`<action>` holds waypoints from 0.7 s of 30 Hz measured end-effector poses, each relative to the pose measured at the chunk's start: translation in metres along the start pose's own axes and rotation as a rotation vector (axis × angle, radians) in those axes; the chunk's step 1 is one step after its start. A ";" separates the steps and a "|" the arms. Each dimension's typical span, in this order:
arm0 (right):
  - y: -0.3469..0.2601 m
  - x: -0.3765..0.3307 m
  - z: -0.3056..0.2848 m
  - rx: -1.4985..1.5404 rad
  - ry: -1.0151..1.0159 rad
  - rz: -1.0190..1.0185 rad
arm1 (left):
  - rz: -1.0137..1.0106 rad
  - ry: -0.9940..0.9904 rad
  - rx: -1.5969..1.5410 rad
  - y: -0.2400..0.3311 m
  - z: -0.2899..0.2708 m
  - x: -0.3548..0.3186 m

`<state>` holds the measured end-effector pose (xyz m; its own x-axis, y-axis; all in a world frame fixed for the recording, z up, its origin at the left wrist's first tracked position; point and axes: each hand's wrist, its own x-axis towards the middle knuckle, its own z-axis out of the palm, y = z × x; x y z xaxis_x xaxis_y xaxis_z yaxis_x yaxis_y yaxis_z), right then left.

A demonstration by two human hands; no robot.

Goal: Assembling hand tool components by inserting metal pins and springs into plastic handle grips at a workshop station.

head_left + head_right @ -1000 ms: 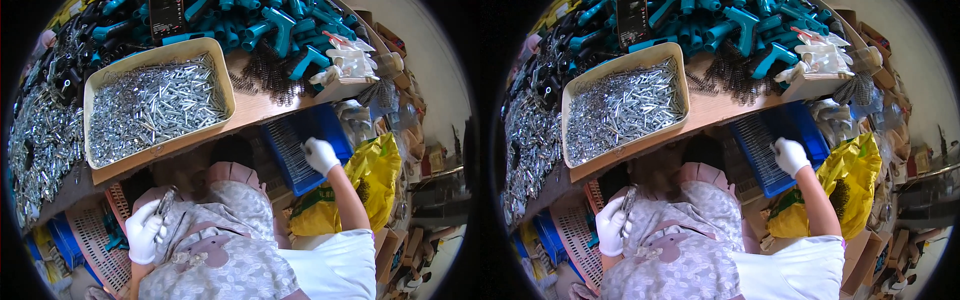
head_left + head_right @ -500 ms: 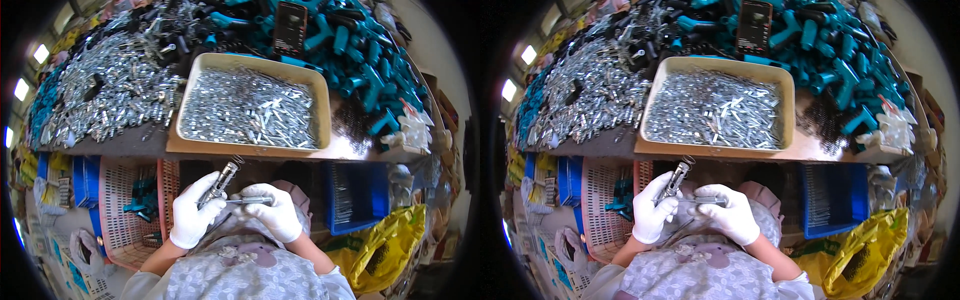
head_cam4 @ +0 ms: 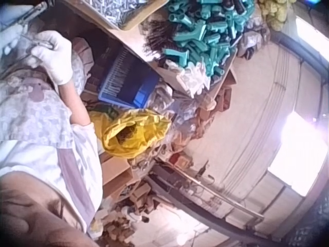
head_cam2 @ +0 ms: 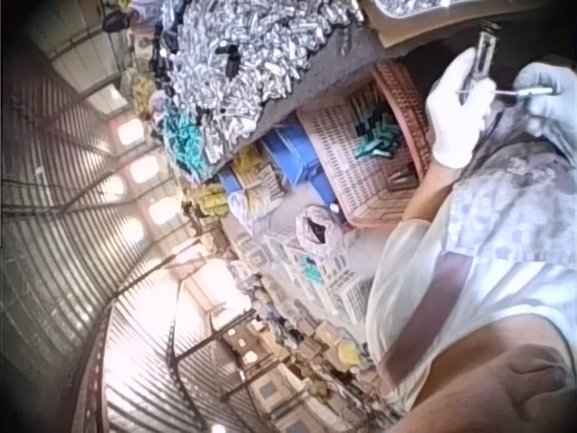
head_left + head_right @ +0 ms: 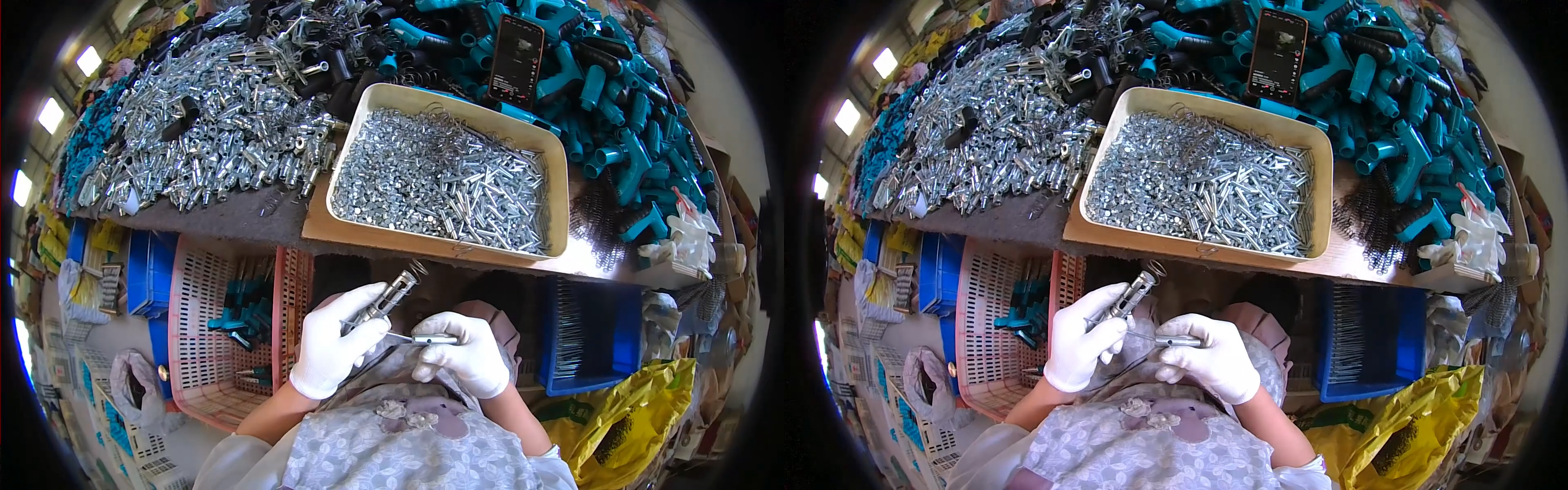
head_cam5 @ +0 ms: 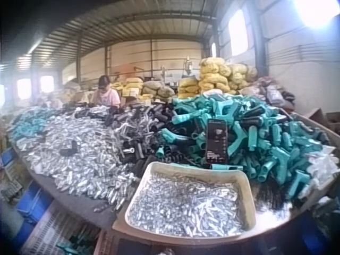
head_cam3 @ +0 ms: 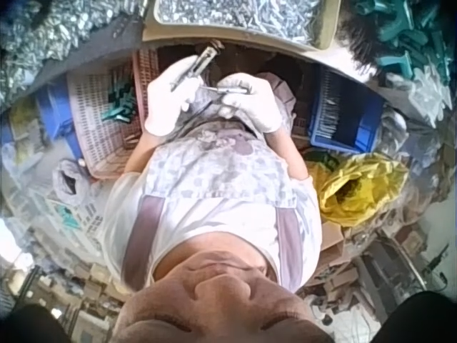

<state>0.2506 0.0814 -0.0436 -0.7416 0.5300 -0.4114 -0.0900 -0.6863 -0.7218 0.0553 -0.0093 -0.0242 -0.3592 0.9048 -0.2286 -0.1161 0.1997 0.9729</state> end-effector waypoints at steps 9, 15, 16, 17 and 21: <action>0.011 0.005 -0.001 -0.209 0.072 -0.129 | 0.136 0.026 0.230 -0.010 -0.003 0.000; -0.009 -0.005 -0.016 -0.442 0.262 -0.211 | 0.460 -0.043 0.446 -0.008 -0.015 -0.001; -0.020 -0.011 -0.023 -0.462 0.346 -0.269 | 0.516 -0.065 0.445 -0.004 -0.020 0.000; -0.030 -0.018 -0.032 -0.435 0.404 -0.298 | 0.510 -0.080 0.525 0.003 -0.023 -0.002; -0.057 -0.038 -0.044 -0.483 0.439 -0.330 | 0.604 -0.156 0.693 0.008 -0.027 -0.005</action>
<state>0.3130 0.1229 -0.0112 -0.3825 0.8917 -0.2421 0.1157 -0.2137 -0.9700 0.0307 -0.0224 -0.0164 -0.0442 0.9588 0.2807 0.6461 -0.1868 0.7400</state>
